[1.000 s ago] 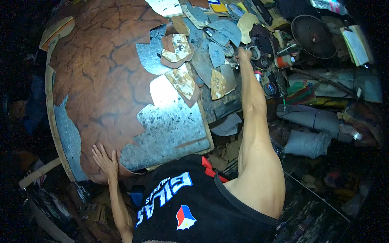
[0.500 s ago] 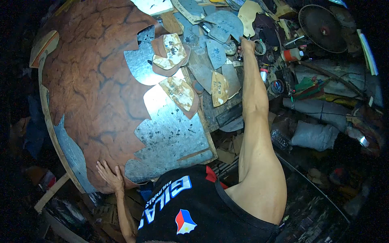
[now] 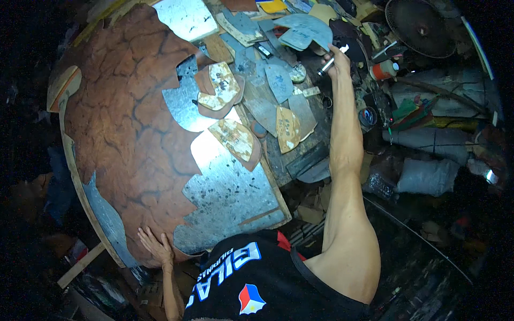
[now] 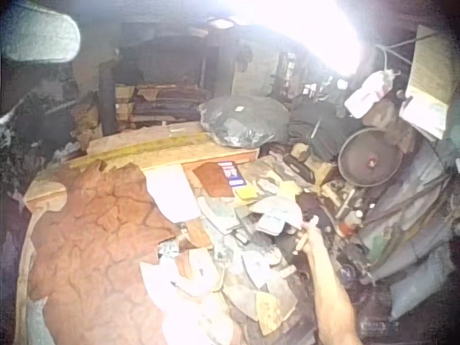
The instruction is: The person positions templates on a sheet of leather and cuts out pieces along the templates using a blade.
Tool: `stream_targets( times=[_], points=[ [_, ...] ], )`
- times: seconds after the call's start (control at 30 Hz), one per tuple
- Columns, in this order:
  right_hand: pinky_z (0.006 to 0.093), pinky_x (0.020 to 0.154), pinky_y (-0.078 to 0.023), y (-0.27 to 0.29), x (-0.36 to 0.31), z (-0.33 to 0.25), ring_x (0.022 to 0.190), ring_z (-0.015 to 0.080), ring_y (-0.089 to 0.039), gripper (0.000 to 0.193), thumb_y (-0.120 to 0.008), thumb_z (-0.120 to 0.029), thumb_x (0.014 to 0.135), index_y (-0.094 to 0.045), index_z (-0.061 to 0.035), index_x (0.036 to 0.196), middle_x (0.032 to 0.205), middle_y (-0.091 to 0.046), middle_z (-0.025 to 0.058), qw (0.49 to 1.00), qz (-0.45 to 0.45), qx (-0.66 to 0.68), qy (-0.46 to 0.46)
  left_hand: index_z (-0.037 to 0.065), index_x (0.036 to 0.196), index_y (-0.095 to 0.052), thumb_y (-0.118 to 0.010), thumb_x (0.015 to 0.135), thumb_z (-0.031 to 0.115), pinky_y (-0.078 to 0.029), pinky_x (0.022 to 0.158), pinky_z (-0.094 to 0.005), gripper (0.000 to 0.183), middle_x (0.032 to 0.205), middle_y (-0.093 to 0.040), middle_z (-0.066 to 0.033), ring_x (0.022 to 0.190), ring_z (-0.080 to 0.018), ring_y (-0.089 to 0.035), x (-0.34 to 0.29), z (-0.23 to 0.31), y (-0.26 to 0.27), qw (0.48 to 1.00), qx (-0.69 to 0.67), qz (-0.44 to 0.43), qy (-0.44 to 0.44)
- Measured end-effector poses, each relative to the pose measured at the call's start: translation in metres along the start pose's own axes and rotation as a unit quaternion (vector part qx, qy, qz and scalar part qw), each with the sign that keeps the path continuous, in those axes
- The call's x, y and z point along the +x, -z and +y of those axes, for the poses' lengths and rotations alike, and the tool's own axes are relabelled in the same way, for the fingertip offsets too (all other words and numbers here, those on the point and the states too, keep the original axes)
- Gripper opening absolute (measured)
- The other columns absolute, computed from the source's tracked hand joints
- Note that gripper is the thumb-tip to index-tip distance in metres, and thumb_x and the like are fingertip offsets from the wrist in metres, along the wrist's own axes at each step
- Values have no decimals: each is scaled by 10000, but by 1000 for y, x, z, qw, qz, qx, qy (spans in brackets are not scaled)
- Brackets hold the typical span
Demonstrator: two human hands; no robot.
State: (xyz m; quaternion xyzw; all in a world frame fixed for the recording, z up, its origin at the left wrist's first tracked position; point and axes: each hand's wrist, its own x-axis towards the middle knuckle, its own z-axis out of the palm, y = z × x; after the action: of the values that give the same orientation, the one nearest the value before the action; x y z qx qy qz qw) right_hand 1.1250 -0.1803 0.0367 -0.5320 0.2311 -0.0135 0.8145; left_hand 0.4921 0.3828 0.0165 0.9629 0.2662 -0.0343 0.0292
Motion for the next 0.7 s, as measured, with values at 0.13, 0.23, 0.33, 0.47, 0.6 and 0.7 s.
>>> stream_targets(
  times=[0.13,0.23,0.33,0.47,0.6,0.7],
  points=[
    [352,497,-421,9,0,3,548,165,-497,140,-650,-87,874,-527,-59,813,671,-486,39,996,-25,85,-18,53,1487,-325,-471,962,482,-140,1181,-540,694,1591,-179,-211,1462,-411,-159,-5,-5,-4,1000,-2,7,-2],
    [342,514,-424,26,0,6,591,164,-507,111,-633,-56,865,-525,-68,842,704,-494,42,993,-36,109,-32,44,1482,-328,-471,960,487,-144,1177,-546,699,1587,-186,-217,1458,-416,-167,-7,-4,-2,1000,1,-3,3],
    [337,509,-426,30,-3,19,593,168,-510,133,-646,-50,859,-524,-93,826,693,-497,42,994,-73,72,-33,41,1477,-336,-478,955,493,-151,1173,-548,705,1579,-204,-225,1452,-423,-181,-8,-7,0,1000,-3,-4,8],
    [336,507,-435,38,7,20,593,165,-508,138,-656,-29,851,-527,-68,820,680,-497,44,998,-56,3,-20,40,1462,-362,-500,947,484,-176,1160,-542,694,1570,-227,-230,1439,-441,-203,4,0,0,999,-23,10,-20],
    [331,511,-442,21,12,7,595,149,-505,111,-658,-18,854,-577,2,928,700,-520,45,995,-97,-37,-12,46,1470,-354,-506,945,469,-183,1158,-536,691,1569,-231,-231,1437,-442,-208,2,-1,2,1000,-12,10,-6],
    [320,521,-451,3,-2,2,626,119,-528,145,-675,-73,869,-624,10,977,729,-563,38,993,-80,-72,45,49,1468,-364,-515,939,461,-183,1158,-534,687,1565,-242,-232,1434,-443,-213,7,2,-3,1000,-19,16,-3]
  ],
)
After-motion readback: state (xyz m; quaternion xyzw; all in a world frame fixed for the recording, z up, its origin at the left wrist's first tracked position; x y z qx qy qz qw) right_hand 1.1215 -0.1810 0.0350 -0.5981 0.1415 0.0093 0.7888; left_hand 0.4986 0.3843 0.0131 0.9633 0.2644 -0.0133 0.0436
